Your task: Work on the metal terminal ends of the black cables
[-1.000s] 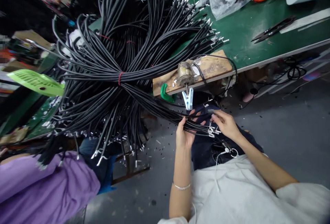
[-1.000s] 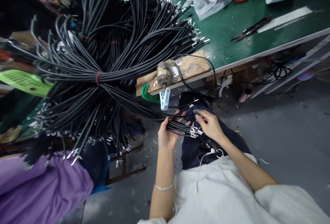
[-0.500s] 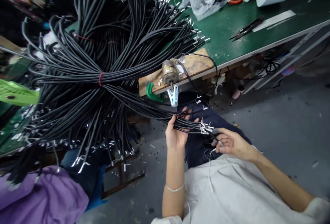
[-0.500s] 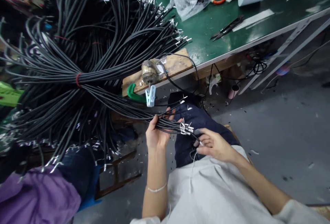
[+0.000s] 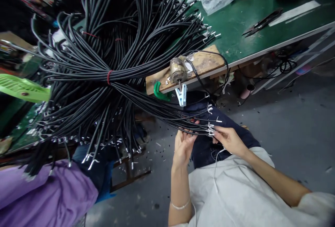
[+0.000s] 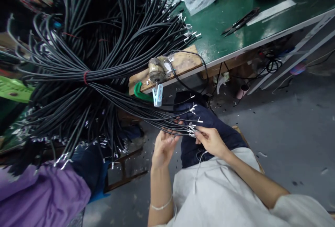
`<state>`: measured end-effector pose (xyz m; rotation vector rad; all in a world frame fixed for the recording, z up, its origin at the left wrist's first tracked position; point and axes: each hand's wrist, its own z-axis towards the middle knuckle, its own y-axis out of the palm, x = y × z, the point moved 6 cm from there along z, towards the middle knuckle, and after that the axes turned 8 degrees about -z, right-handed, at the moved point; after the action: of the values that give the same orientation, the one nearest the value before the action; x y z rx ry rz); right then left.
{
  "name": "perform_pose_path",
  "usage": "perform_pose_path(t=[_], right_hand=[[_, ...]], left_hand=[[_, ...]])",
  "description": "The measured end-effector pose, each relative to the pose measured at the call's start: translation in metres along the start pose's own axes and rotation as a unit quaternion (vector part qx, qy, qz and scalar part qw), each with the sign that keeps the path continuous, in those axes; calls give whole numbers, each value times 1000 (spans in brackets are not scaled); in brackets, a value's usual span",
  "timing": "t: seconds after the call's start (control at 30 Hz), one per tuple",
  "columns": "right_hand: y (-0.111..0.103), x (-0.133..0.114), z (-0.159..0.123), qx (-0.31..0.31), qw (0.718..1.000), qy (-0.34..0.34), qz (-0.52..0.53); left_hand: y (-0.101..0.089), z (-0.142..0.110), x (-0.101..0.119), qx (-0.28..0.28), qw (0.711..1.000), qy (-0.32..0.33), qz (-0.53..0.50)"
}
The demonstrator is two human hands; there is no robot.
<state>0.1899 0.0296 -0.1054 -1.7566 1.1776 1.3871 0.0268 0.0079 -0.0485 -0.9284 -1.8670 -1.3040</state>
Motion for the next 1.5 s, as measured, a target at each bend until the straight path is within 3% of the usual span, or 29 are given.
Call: perform_pose_path(t=[0.1,0.17,0.23,0.33,0.43,0.5,0.57,0.63,0.7,0.77,0.8,0.87,0.97,1.03,1.1,1.17,1.27,1.37,1.43,1.5], right_hand=[[6,-5,2,-20,999,17,35],[13,-5,2,-44,995,42,76],[21,-2,1,-68,990,71,106],[29,1,-2,-83,979,111,146],[32,-3,-6,-82,975,129,161],[34,-11,-13,-97,974,135,156],[37,-23,-22,-137,973,125,136],[33,-41,-31,-138,987,67,52],[14,-66,-34,-19,994,-56,-89],[-4,-93,-38,126,948,-197,-216],[-7,-102,-39,162,918,-254,-257],[-4,-106,-30,150,876,-336,-312],[6,-89,-7,126,834,-397,-361],[6,-73,11,172,814,-404,-379],[3,-61,29,220,800,-386,-402],[0,-58,45,234,794,-369,-423],[-7,-73,56,240,790,-349,-442],[-12,-101,41,275,795,-345,-417],[-8,-118,22,273,805,-377,-368],[-4,-129,2,266,814,-405,-322]], left_hand=[[-3,-10,1,-62,973,4,221],[-3,-18,5,-88,919,32,384],[2,-23,15,-93,863,116,482],[16,-25,22,-145,795,229,542],[26,-21,16,-220,708,253,622],[31,-18,15,-237,650,286,663],[37,-18,20,-249,616,341,665],[41,-18,26,-256,606,384,648],[44,-15,30,-254,617,389,635],[46,-12,33,-254,634,378,625],[47,-13,33,-256,634,380,623],[50,-17,36,-254,615,397,632],[54,-32,49,-231,583,436,646],[57,-43,62,-240,590,449,627],[60,-50,74,-287,629,435,577],[61,-43,85,-321,683,395,524],[50,-9,94,-296,786,276,468],[37,23,92,-263,875,173,367],[33,32,92,-229,907,187,300],[30,31,92,-174,915,237,277]])
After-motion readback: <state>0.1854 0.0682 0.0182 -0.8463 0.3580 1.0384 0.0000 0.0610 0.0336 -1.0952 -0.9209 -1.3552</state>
